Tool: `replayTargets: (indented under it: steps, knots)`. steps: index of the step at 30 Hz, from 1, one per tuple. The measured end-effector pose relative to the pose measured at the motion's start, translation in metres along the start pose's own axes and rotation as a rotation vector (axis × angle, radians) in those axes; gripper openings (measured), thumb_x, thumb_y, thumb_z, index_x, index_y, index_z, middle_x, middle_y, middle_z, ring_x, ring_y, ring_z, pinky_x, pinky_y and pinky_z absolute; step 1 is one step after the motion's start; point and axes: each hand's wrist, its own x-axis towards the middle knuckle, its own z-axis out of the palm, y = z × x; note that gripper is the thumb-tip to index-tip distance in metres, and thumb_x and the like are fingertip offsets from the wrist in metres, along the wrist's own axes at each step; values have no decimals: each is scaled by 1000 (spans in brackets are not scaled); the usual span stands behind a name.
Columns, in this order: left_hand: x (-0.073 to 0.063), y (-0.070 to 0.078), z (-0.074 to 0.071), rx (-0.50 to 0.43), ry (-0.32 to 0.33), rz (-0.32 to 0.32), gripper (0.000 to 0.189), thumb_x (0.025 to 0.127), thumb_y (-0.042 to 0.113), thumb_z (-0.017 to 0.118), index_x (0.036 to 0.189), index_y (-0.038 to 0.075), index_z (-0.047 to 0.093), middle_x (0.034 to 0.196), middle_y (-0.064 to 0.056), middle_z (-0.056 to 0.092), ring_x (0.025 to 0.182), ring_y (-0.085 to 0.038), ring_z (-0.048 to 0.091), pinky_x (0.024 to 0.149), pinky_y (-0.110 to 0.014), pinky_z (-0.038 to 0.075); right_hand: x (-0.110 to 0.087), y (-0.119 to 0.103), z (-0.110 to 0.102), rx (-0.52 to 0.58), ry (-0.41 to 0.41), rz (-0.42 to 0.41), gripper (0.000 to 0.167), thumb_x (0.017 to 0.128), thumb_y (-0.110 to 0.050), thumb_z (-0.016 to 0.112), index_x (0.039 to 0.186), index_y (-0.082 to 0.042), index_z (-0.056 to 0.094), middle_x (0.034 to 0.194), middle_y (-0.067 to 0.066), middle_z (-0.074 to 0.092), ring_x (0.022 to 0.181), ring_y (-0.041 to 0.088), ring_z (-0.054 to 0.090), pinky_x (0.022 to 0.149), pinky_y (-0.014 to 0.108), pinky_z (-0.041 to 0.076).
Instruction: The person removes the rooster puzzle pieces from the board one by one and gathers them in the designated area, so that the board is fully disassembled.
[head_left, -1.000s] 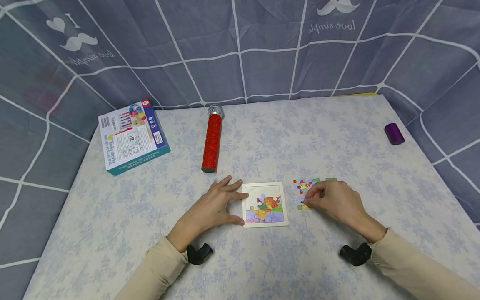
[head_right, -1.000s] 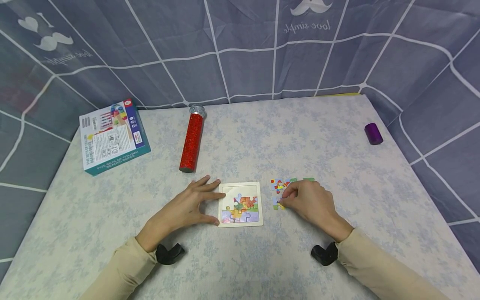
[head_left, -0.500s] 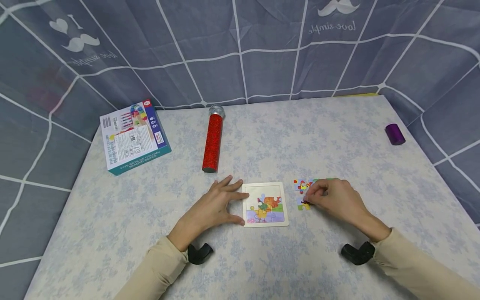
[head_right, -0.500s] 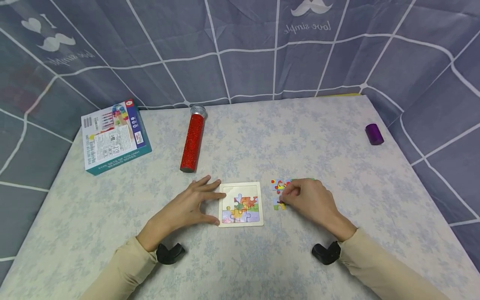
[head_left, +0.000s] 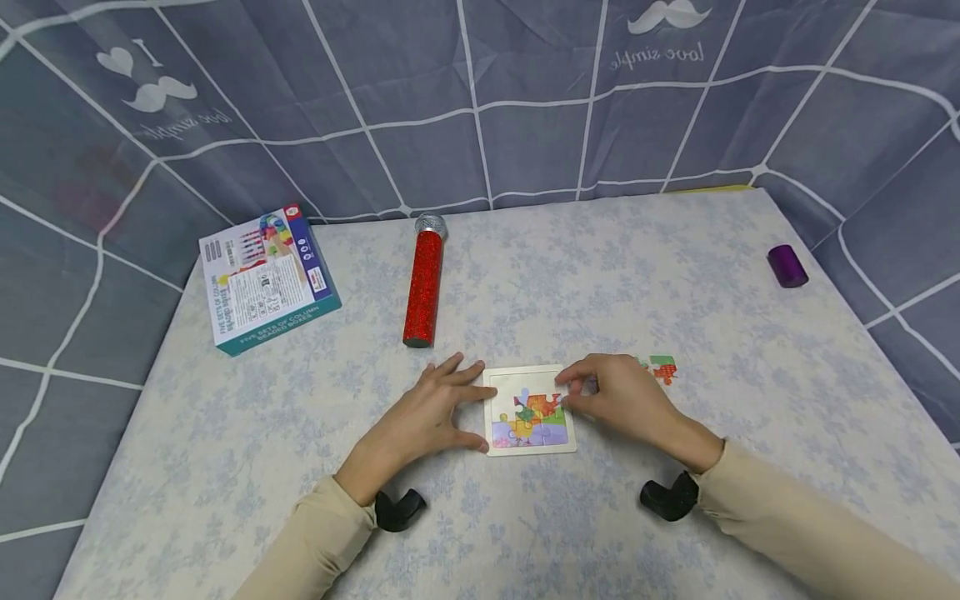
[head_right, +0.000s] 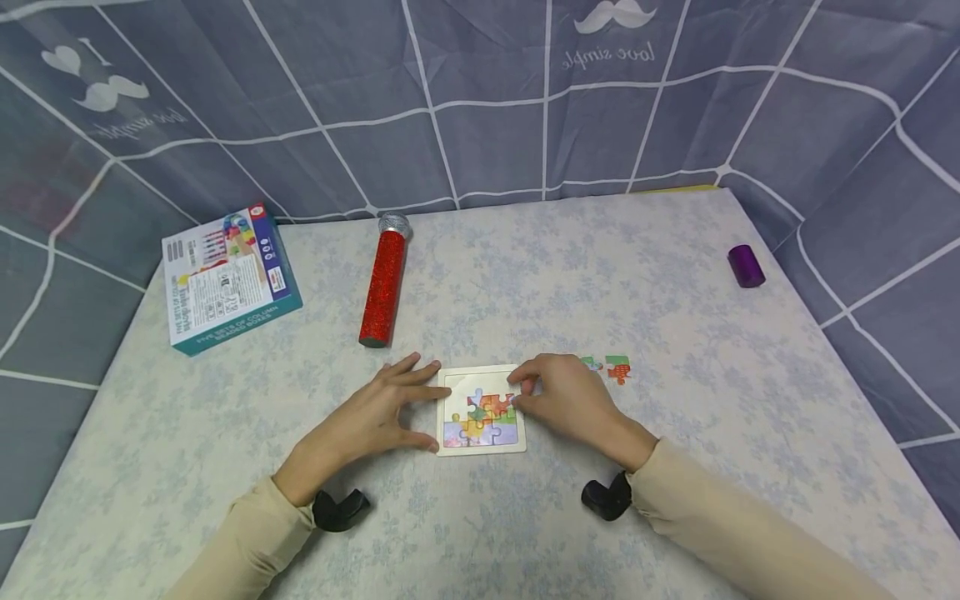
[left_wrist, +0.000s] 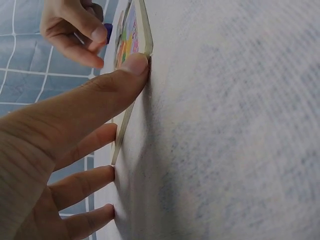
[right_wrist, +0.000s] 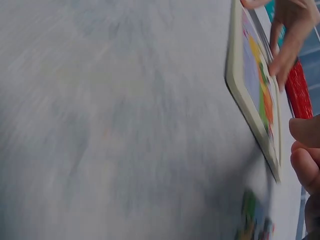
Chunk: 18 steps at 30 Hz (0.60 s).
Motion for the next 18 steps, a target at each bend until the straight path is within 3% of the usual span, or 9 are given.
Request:
replayTargets:
  steps: [7, 13, 18]
  knots:
    - [1, 0, 0, 0, -22, -1, 68, 65, 34, 92, 125, 11, 69, 147, -16, 46, 143, -43, 28, 108, -68, 23, 8, -13, 14, -42, -63, -21, 28, 77, -16, 83, 104, -11, 77, 78, -13, 61, 64, 5, 48, 57, 24, 40]
    - [1, 0, 0, 11, -17, 7, 68, 65, 35, 91, 125, 12, 69, 147, -16, 46, 143, -42, 28, 108, -68, 23, 11, -19, 19, -74, -67, -46, 28, 74, -14, 85, 101, -12, 78, 76, -14, 61, 66, 1, 52, 59, 24, 43]
    - [1, -1, 0, 9, -13, 10, 68, 65, 35, 91, 125, 12, 69, 147, -16, 46, 143, -42, 28, 108, -68, 23, 11, -22, 23, -89, -67, -13, 26, 72, -11, 85, 97, -14, 79, 73, -15, 59, 65, 2, 52, 56, 24, 43]
